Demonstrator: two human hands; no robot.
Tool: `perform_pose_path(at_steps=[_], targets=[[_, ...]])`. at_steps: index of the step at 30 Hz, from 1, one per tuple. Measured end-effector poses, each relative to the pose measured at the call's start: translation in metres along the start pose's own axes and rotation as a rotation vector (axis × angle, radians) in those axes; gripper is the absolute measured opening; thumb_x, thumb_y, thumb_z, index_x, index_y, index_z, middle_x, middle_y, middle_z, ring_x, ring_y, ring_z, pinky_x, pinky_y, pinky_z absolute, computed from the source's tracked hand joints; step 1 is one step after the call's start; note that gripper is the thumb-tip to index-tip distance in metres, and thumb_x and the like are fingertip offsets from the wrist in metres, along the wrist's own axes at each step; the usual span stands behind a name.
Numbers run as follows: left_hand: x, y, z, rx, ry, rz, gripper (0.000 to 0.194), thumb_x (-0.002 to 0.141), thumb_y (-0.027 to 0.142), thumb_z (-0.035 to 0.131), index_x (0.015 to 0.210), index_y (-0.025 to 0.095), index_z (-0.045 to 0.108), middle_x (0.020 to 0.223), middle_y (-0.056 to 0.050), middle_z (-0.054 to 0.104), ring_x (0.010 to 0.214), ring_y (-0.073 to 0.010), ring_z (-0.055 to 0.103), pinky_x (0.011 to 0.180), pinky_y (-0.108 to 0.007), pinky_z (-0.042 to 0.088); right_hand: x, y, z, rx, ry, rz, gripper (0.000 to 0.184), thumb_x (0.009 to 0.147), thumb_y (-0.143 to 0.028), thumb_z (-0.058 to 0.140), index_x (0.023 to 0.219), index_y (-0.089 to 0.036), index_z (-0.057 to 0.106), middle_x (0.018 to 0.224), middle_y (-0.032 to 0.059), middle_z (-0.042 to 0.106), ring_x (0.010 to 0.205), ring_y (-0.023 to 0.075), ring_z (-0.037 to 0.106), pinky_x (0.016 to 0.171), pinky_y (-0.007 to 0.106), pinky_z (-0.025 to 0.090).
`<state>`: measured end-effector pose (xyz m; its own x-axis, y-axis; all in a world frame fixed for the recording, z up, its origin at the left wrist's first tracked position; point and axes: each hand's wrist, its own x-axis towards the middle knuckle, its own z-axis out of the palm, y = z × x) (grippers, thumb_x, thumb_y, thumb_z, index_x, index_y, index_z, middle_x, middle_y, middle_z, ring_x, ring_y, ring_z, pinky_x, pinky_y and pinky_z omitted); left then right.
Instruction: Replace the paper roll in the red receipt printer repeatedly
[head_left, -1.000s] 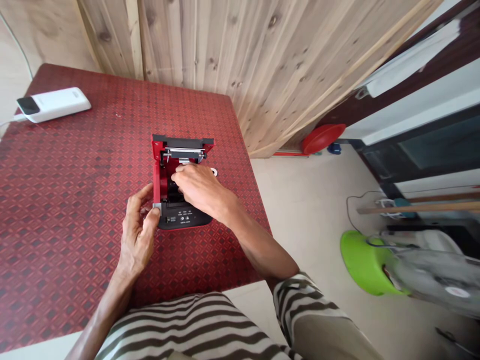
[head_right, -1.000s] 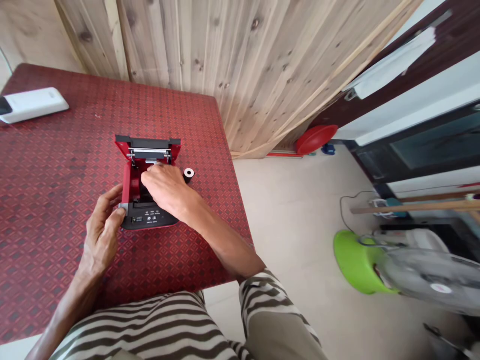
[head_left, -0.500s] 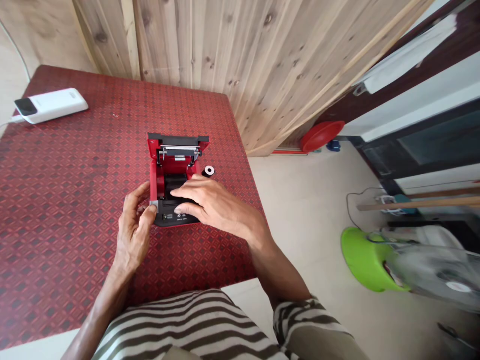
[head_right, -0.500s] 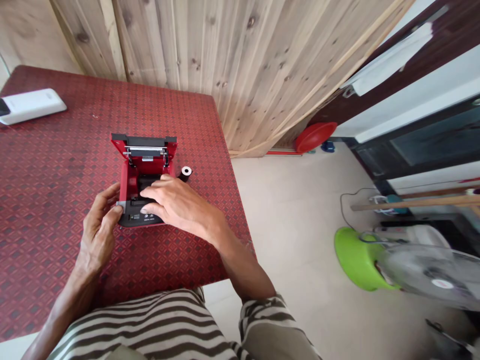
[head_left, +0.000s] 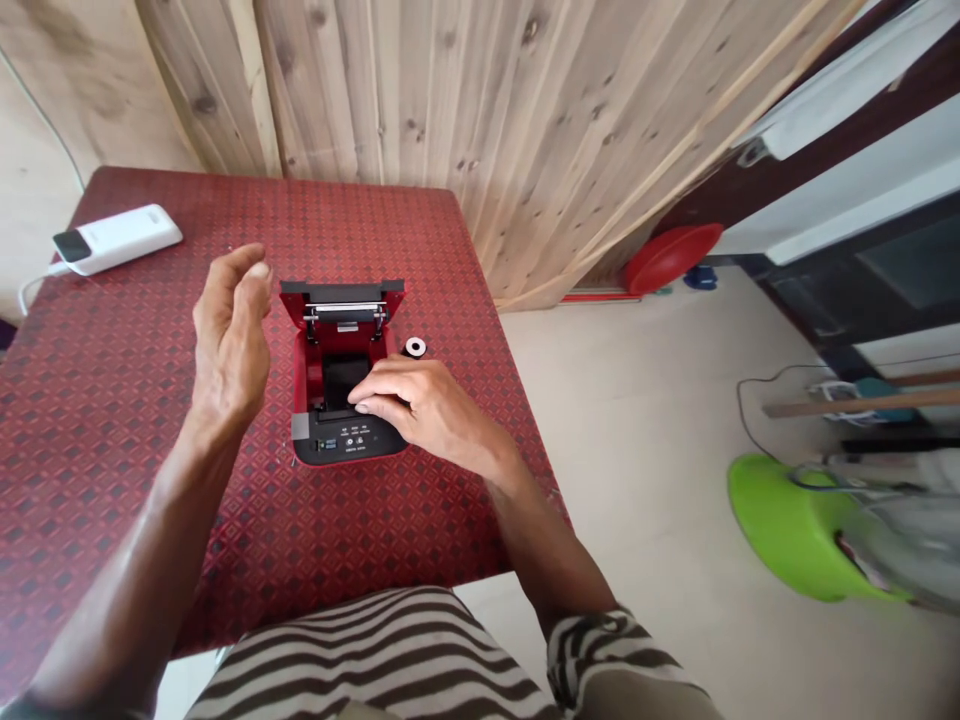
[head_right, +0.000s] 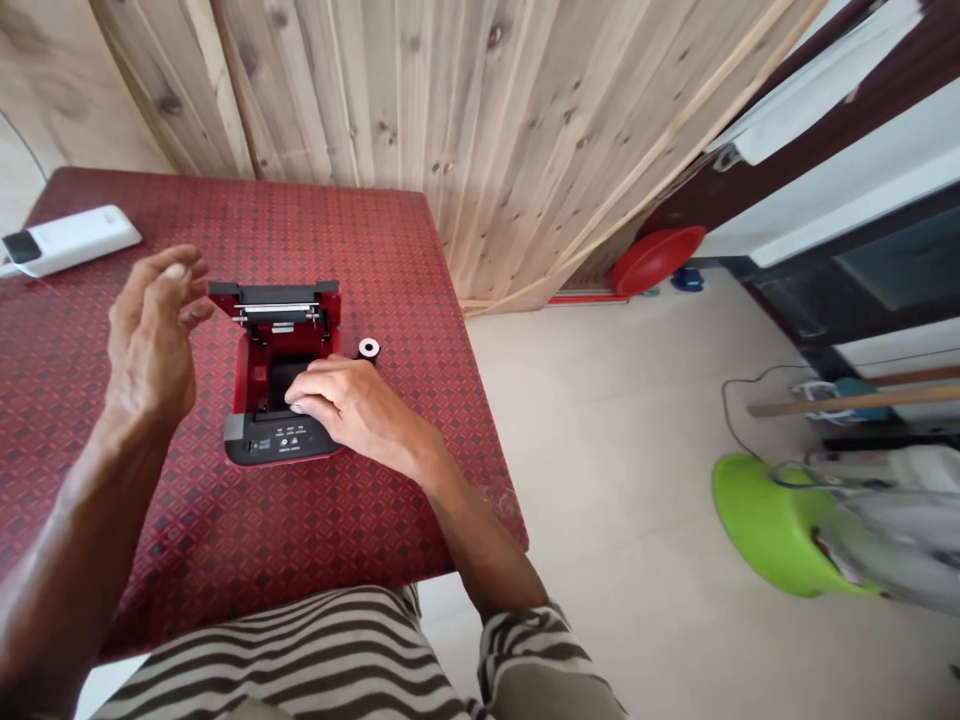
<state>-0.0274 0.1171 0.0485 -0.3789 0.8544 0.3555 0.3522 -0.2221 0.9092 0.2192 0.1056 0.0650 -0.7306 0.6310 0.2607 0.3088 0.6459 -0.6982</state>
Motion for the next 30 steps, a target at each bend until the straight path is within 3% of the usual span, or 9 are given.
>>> perform_pose_path(at_steps=[3,6,10,16,20,24,30], targets=[[0.014,0.004,0.011,-0.047,0.04,-0.038,0.063,0.101,0.074,0.065,0.13,0.02,0.076,0.114,-0.011,0.075,0.106,-0.0272,0.071,0.098,-0.047,0.059,0.0,0.002,-0.006,-0.003,0.06,-0.035,0.015,0.11,-0.011,0.069,0.108,-0.017,0.082,0.11,0.0068,0.086,0.102,0.0193,0.078,0.097,0.035,0.059],[0.021,0.004,0.017,-0.053,0.027,-0.116,0.066,0.098,0.078,0.064,0.121,0.018,0.078,0.115,-0.011,0.076,0.108,-0.0282,0.071,0.096,-0.047,0.058,0.0,-0.001,-0.008,-0.093,0.098,-0.056,0.015,0.106,-0.005,0.072,0.115,-0.015,0.079,0.115,0.0081,0.083,0.106,0.0215,0.074,0.1,0.038,0.06],[0.024,0.007,0.02,-0.038,-0.063,-0.263,0.051,0.107,0.056,0.064,0.126,0.011,0.076,0.118,-0.008,0.077,0.118,-0.0269,0.069,0.1,-0.044,0.055,0.001,-0.01,0.001,-0.346,0.09,-0.04,0.019,0.111,-0.006,0.061,0.113,-0.017,0.077,0.11,0.0083,0.076,0.107,0.0239,0.067,0.102,0.042,0.059],[0.018,0.019,0.025,-0.153,-0.086,-0.371,0.034,0.102,0.038,0.07,0.121,0.01,0.077,0.115,-0.008,0.077,0.116,-0.0261,0.068,0.104,-0.043,0.055,0.001,-0.016,0.019,-0.509,0.158,-0.055,0.036,0.116,-0.007,0.048,0.107,-0.02,0.08,0.103,0.0064,0.073,0.101,0.0225,0.062,0.098,0.041,0.056],[-0.002,0.02,0.021,-0.197,-0.062,-0.406,0.035,0.098,0.046,0.072,0.119,0.019,0.078,0.127,-0.009,0.077,0.129,-0.0307,0.069,0.111,-0.047,0.055,-0.011,-0.026,0.025,-0.519,0.199,-0.076,0.034,0.114,-0.007,0.052,0.104,-0.021,0.082,0.105,0.0066,0.076,0.098,0.0215,0.061,0.092,0.039,0.056],[-0.038,0.018,0.008,-0.273,-0.081,-0.509,0.055,0.084,0.055,0.086,0.129,0.024,0.076,0.143,-0.009,0.076,0.144,-0.0351,0.064,0.125,-0.052,0.05,-0.028,-0.035,0.036,-0.533,0.232,-0.073,0.029,0.113,-0.008,0.056,0.11,-0.021,0.082,0.108,0.006,0.082,0.098,0.0215,0.064,0.088,0.038,0.057],[-0.079,0.017,-0.009,-0.324,-0.245,-0.568,0.067,0.082,0.05,0.09,0.141,0.022,0.072,0.144,-0.013,0.078,0.137,-0.0372,0.072,0.114,-0.051,0.061,-0.04,-0.037,0.05,-0.595,0.332,-0.098,0.029,0.113,-0.008,0.056,0.118,-0.022,0.081,0.112,0.0059,0.086,0.097,0.021,0.069,0.089,0.039,0.059]])
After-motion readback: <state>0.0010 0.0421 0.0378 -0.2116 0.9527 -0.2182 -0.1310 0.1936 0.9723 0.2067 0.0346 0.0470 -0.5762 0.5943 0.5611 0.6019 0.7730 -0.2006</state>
